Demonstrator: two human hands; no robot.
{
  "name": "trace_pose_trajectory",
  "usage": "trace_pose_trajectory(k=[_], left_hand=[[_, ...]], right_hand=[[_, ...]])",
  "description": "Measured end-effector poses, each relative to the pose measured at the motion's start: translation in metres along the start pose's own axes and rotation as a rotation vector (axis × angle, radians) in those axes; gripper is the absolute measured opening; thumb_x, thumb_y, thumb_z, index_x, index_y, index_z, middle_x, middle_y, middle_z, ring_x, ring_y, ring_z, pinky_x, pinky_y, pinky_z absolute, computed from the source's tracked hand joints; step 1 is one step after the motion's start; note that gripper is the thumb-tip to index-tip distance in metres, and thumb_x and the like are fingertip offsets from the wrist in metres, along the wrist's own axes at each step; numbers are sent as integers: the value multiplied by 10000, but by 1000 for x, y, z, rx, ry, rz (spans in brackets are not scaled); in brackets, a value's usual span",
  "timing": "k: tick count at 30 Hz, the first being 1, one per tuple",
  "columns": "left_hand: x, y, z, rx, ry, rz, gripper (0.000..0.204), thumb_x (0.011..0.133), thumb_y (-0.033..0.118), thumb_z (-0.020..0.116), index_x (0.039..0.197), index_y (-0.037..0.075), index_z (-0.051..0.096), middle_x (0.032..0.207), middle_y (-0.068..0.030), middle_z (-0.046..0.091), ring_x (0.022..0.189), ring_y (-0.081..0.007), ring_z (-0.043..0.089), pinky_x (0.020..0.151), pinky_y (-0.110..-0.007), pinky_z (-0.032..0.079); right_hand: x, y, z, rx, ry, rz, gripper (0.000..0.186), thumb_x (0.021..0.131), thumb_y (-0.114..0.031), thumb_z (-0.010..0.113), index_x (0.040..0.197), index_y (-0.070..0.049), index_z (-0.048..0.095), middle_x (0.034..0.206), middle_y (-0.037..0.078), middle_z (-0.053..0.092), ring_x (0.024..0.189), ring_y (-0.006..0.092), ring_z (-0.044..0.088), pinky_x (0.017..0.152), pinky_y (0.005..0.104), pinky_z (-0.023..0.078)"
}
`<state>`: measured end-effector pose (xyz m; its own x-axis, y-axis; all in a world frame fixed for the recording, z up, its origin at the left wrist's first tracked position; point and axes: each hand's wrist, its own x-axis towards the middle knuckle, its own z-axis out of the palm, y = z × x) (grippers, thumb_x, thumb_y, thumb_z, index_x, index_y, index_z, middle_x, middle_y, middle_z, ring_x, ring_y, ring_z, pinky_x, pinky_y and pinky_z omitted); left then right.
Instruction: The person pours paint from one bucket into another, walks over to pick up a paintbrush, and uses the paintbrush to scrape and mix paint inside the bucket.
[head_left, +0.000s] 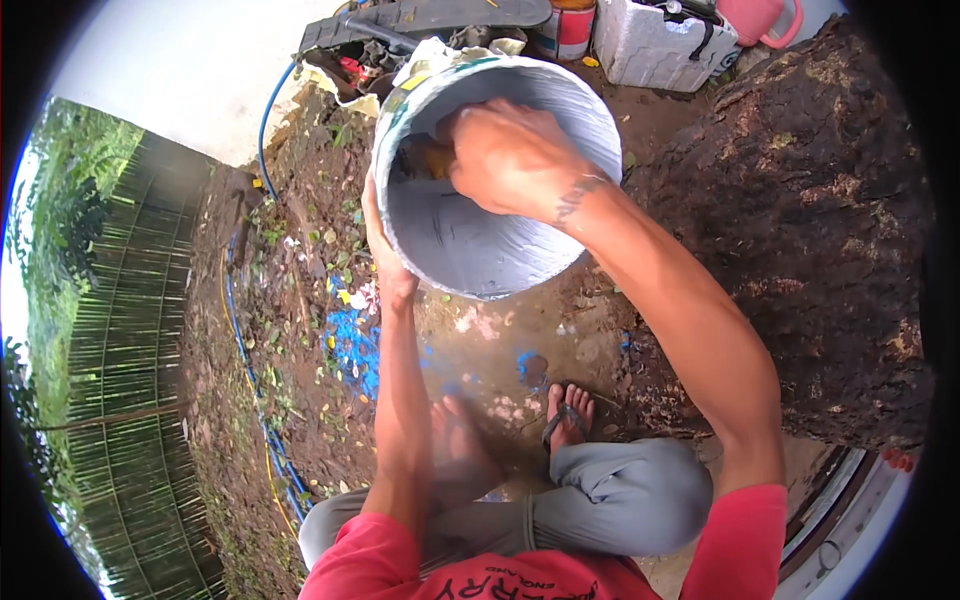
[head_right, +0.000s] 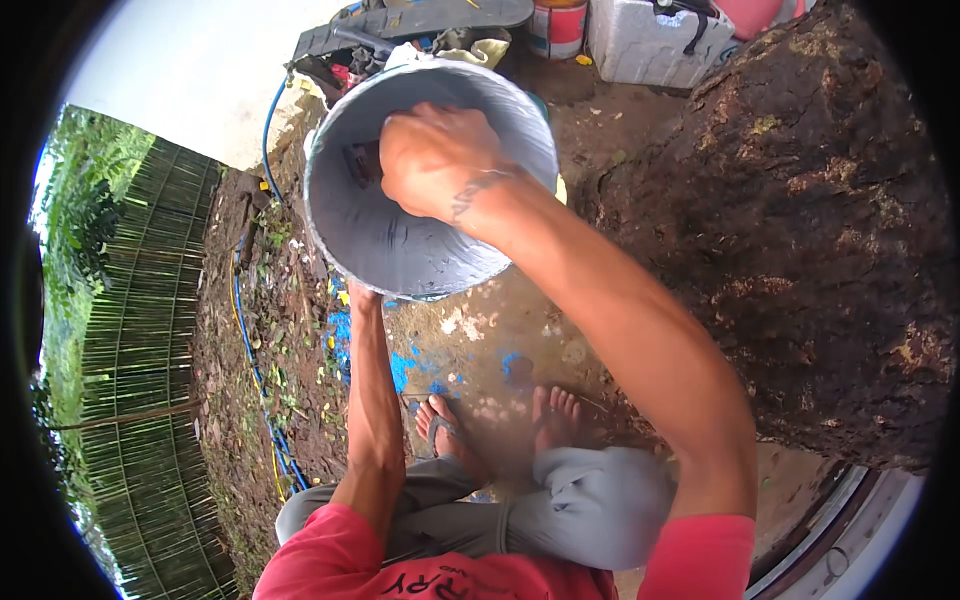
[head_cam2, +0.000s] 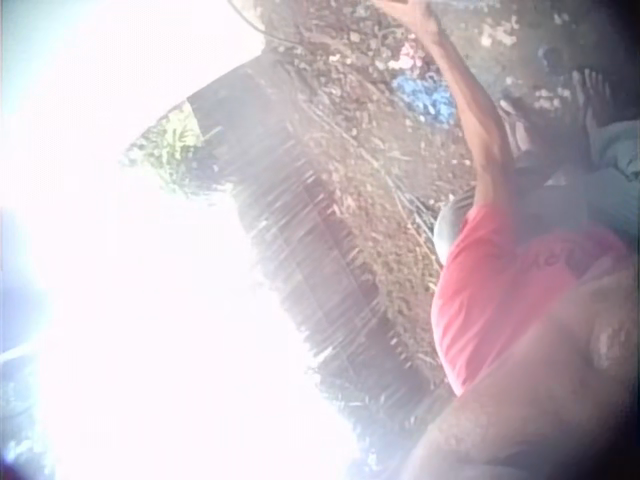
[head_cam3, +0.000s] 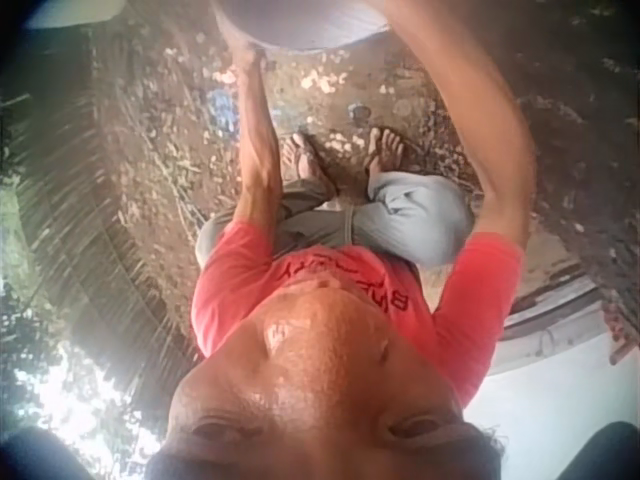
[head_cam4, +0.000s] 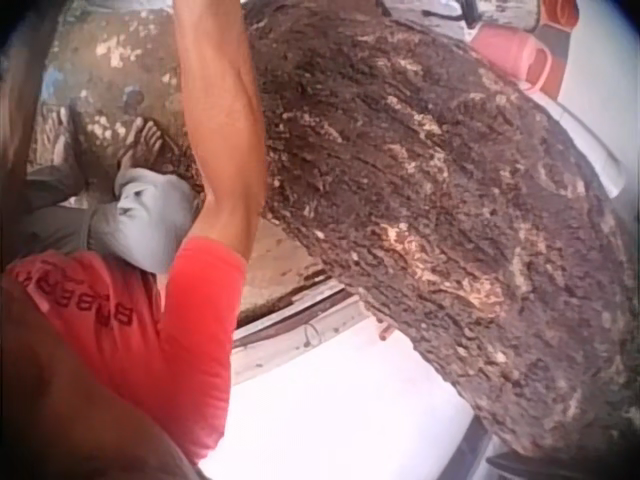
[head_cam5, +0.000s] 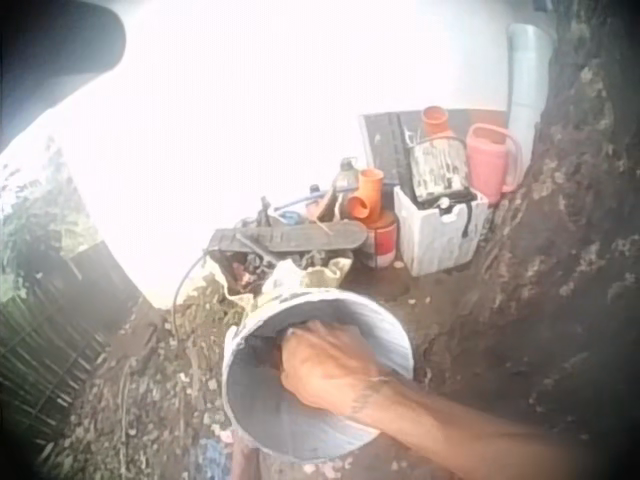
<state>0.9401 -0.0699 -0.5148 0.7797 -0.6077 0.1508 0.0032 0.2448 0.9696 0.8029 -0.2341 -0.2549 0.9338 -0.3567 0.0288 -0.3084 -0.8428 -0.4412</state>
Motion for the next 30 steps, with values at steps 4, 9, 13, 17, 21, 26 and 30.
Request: trace_pose_trajectory(k=[4, 9, 13, 17, 21, 26, 30], left_hand=[[2, 8, -5, 49, -31, -53, 629, 904, 237, 661, 1418, 8, 378, 1350, -128, 504, 1197, -205, 517, 1036, -364, 424], [-2, 12, -9, 31, -25, -133, 597, 907, 237, 658, 1396, -5, 417, 1333, -126, 521, 1181, -199, 528, 1037, -356, 420], [1, 8, -10, -207, 91, 40, 649, 890, 260, 683, 1415, 0, 404, 1330, -117, 516, 1194, -196, 515, 1042, -346, 407], [0, 1, -19, -7, 103, 13, 739, 862, 344, 717, 1432, 12, 383, 1334, -118, 497, 1237, -211, 480, 1059, -357, 386], [-2, -8, -24, 334, 4, 115, 704, 881, 322, 692, 1430, 9, 382, 1341, -123, 496, 1234, -211, 476, 1071, -358, 372], [1, -18, -13, 244, -18, 82, 713, 884, 292, 688, 1456, 6, 373, 1365, -130, 492, 1247, -216, 477, 1075, -360, 374], [2, -16, -1, 104, 39, -18, 745, 870, 311, 702, 1462, 1, 373, 1358, -130, 498, 1241, -217, 489, 1071, -358, 383]], right_hand=[[-34, 0, -14, 128, 18, -40, 287, 845, -140, 580, 1056, 17, 696, 1026, 253, 689, 992, 396, 666, 889, 473, 521], [-70, -4, -36, 153, 151, -284, 293, 856, -116, 568, 1086, 25, 682, 1092, 198, 691, 1034, 373, 645, 928, 430, 499], [-82, 4, -53, 173, 55, -168, 289, 872, -111, 555, 1090, 28, 684, 1104, 208, 688, 1033, 373, 649, 916, 428, 505], [-67, 8, -43, 167, 213, -94, 279, 882, -114, 540, 1059, 50, 681, 1015, 263, 681, 986, 404, 655, 889, 450, 507], [-24, 1, -11, 181, -139, 159, 244, 840, -91, 574, 1001, 21, 720, 1067, 265, 682, 1037, 426, 654, 891, 450, 529], [13, -2, 12, 183, -119, 254, 240, 867, -125, 581, 989, 19, 728, 1070, 263, 694, 1021, 407, 683, 846, 457, 561], [7, 5, 10, 170, -77, 307, 264, 886, -152, 568, 1010, 24, 720, 1013, 272, 697, 998, 425, 679, 843, 463, 556]])
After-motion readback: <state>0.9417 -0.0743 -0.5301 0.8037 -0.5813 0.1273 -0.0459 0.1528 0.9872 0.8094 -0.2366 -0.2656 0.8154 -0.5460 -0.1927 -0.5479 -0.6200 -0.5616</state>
